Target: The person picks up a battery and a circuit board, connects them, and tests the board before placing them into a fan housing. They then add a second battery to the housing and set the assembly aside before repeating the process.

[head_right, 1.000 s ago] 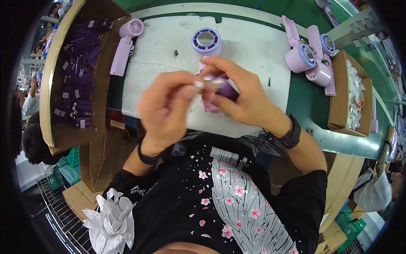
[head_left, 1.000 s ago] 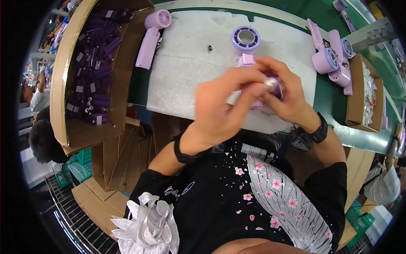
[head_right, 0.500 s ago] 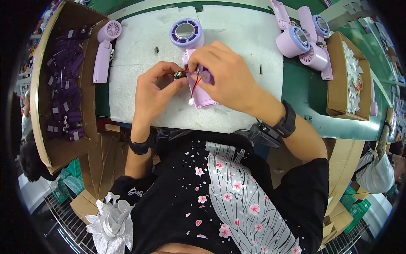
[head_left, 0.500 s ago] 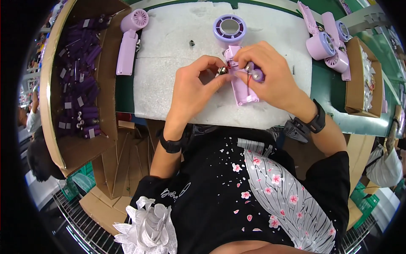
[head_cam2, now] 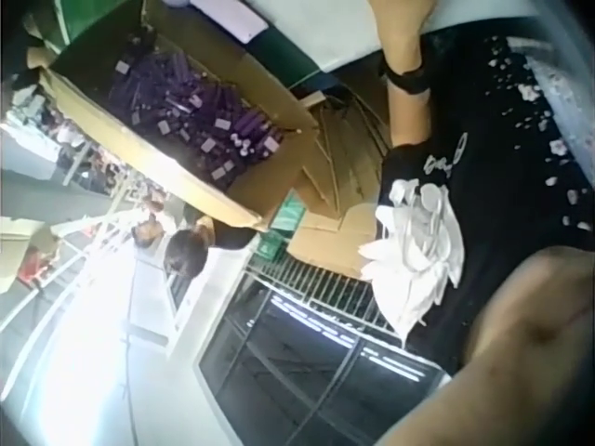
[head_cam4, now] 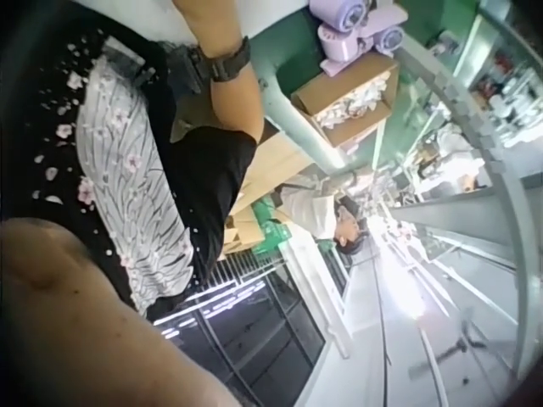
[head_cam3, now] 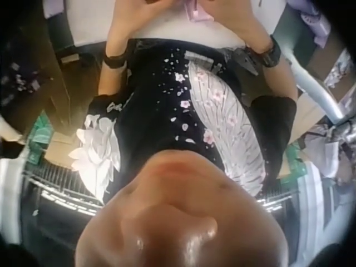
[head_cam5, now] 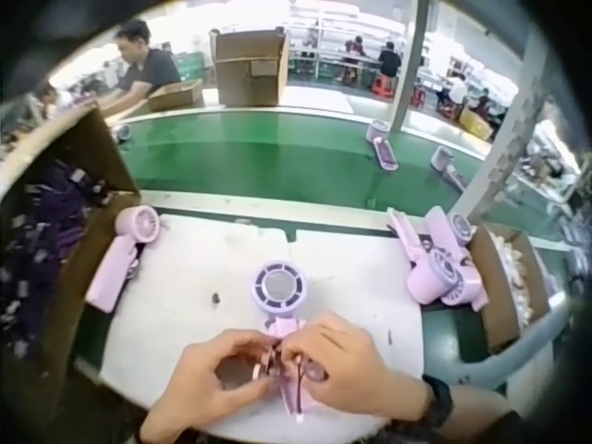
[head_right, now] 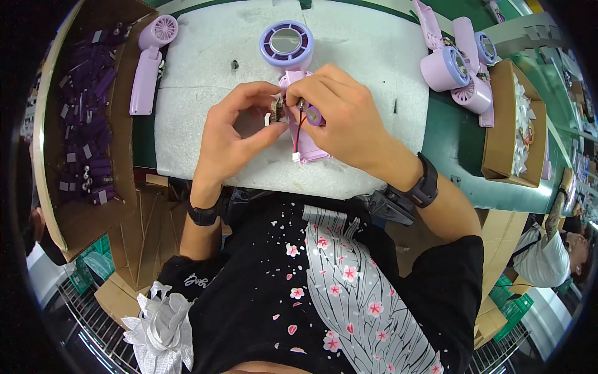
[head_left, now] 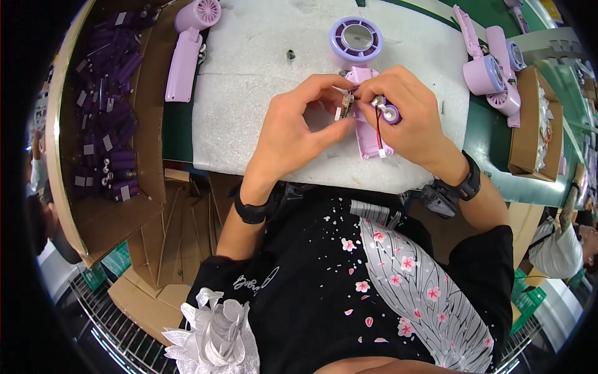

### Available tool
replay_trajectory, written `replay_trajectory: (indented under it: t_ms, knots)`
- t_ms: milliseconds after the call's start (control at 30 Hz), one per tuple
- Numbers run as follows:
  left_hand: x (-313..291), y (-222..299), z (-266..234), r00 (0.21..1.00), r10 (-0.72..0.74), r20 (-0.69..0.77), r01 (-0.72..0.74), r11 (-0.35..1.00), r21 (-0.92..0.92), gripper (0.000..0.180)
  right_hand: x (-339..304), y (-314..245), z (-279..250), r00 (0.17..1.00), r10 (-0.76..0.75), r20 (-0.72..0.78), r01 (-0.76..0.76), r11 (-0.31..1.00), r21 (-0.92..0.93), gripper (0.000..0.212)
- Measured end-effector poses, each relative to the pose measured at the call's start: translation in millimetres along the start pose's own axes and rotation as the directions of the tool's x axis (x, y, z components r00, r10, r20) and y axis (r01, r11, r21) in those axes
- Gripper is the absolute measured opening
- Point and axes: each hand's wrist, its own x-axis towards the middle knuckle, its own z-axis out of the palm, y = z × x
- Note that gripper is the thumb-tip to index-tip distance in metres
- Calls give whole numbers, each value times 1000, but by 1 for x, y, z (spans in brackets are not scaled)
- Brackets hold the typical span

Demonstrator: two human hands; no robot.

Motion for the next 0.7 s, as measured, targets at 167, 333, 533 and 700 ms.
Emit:
replay_trajectory:
  t_ms: [167,333,533,700]
  knots:
    - [1,-2,0,1000,-15,7,15,999,-37,32,2,-1,1,1000,12,-23,-12,1000,-12,25]
    - [3,-8,0,987,163,2,-163,985,60,26,3,-3,0,999,20,35,-20,1000,-14,27]
    - [-1,-11,8,957,265,-119,-230,943,242,23,3,-4,-1,998,15,63,-14,999,-30,28]
    - [-4,-7,9,967,230,-112,-198,950,243,22,2,-3,-3,995,-11,103,15,999,-39,29]
